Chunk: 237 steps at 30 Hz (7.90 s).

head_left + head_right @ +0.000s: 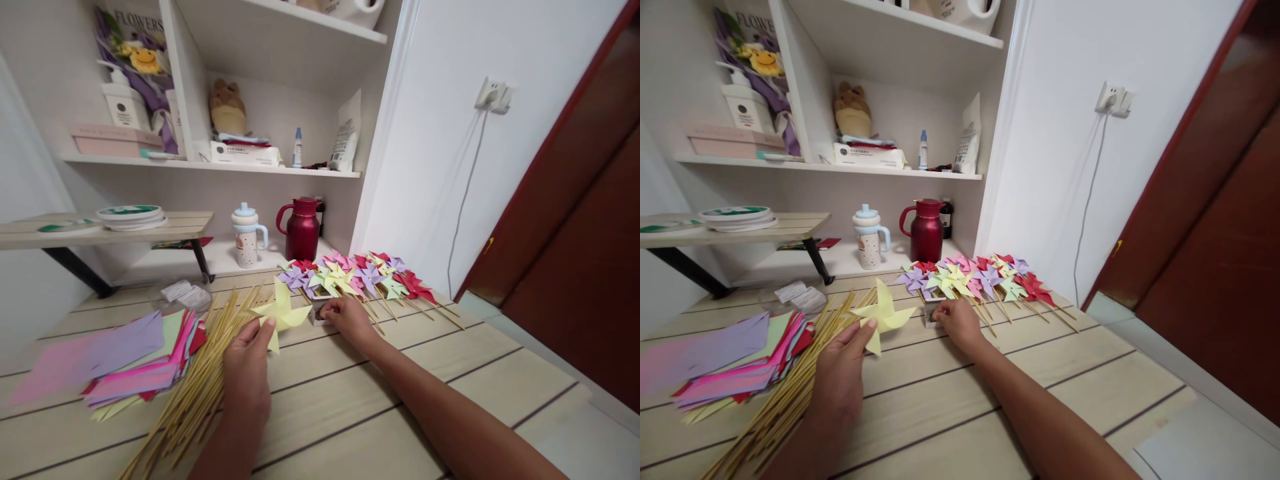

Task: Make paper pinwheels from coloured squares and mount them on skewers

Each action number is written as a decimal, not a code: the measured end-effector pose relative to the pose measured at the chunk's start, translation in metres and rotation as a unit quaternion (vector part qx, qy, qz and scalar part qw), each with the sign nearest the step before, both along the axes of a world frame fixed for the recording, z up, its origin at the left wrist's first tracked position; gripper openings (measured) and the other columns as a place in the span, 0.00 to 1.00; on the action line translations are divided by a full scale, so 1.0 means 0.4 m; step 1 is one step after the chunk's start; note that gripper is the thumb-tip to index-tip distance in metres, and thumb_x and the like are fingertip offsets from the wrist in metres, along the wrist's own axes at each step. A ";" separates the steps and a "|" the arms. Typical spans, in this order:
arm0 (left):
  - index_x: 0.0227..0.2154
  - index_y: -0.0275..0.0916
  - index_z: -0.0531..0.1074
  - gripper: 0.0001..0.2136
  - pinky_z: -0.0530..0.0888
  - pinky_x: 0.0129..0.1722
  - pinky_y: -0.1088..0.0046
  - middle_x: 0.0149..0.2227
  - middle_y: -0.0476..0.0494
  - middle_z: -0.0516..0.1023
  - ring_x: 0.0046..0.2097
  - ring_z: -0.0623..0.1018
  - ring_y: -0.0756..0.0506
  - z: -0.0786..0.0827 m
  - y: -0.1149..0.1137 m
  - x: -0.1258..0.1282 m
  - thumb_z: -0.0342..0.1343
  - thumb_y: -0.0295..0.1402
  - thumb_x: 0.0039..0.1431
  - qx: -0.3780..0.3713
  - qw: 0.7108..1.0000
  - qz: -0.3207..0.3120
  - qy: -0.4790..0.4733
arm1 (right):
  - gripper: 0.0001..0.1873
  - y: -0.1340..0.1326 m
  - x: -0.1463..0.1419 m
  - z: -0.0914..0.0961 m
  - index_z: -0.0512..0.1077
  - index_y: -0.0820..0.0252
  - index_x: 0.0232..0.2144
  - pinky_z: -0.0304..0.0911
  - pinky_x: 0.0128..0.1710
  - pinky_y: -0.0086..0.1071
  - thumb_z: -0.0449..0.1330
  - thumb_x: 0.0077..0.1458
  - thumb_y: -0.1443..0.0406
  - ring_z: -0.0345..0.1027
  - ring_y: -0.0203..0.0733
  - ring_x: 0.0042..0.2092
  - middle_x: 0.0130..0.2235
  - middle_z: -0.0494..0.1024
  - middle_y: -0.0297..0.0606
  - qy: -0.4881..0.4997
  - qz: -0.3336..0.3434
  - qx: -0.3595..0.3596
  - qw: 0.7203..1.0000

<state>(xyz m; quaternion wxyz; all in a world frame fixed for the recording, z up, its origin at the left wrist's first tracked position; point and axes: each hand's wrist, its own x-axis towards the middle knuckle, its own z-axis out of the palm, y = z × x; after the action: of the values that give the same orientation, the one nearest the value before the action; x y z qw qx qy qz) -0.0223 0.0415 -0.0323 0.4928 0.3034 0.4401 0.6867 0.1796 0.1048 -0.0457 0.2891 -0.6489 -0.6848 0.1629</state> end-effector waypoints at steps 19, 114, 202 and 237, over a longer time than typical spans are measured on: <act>0.33 0.38 0.81 0.12 0.72 0.43 0.71 0.35 0.47 0.83 0.41 0.78 0.45 0.011 -0.008 0.004 0.68 0.36 0.44 -0.006 1.000 0.004 0.007 | 0.16 0.028 -0.013 0.035 0.70 0.61 0.50 0.70 0.45 0.43 0.59 0.62 0.61 0.71 0.46 0.47 0.52 0.73 0.42 -0.013 0.053 -0.095 0.994; 0.32 0.38 0.81 0.11 0.71 0.39 0.71 0.35 0.46 0.81 0.40 0.76 0.44 -0.022 -0.015 0.020 0.64 0.39 0.48 -0.011 0.990 -0.009 0.141 | 0.07 -0.110 -0.012 0.032 0.77 0.58 0.34 0.61 0.30 0.30 0.61 0.52 0.64 0.66 0.38 0.30 0.29 0.75 0.34 0.225 0.172 -0.030 0.959; 0.27 0.40 0.82 0.06 0.69 0.46 0.70 0.40 0.45 0.78 0.45 0.76 0.42 0.009 -0.029 0.050 0.64 0.34 0.46 0.016 0.973 0.015 0.229 | 0.03 -0.157 -0.078 0.069 0.75 0.59 0.29 0.63 0.40 0.34 0.62 0.50 0.66 0.70 0.42 0.37 0.33 0.79 0.35 0.306 0.144 0.072 0.938; 0.29 0.37 0.81 0.07 0.72 0.42 0.70 0.38 0.46 0.80 0.42 0.77 0.44 -0.009 -0.001 0.016 0.64 0.34 0.46 -0.002 0.979 0.089 0.181 | 0.02 -0.120 -0.028 -0.006 0.75 0.59 0.27 0.58 0.27 0.26 0.66 0.46 0.68 0.65 0.35 0.28 0.26 0.75 0.31 0.114 0.207 -0.090 0.968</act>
<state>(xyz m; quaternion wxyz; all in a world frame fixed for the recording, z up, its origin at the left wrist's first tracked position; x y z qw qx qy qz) -0.0159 0.0411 -0.0358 0.3419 0.3816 0.5486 0.6607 0.1685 0.0569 -0.0480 0.2660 -0.4936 -0.7490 0.3530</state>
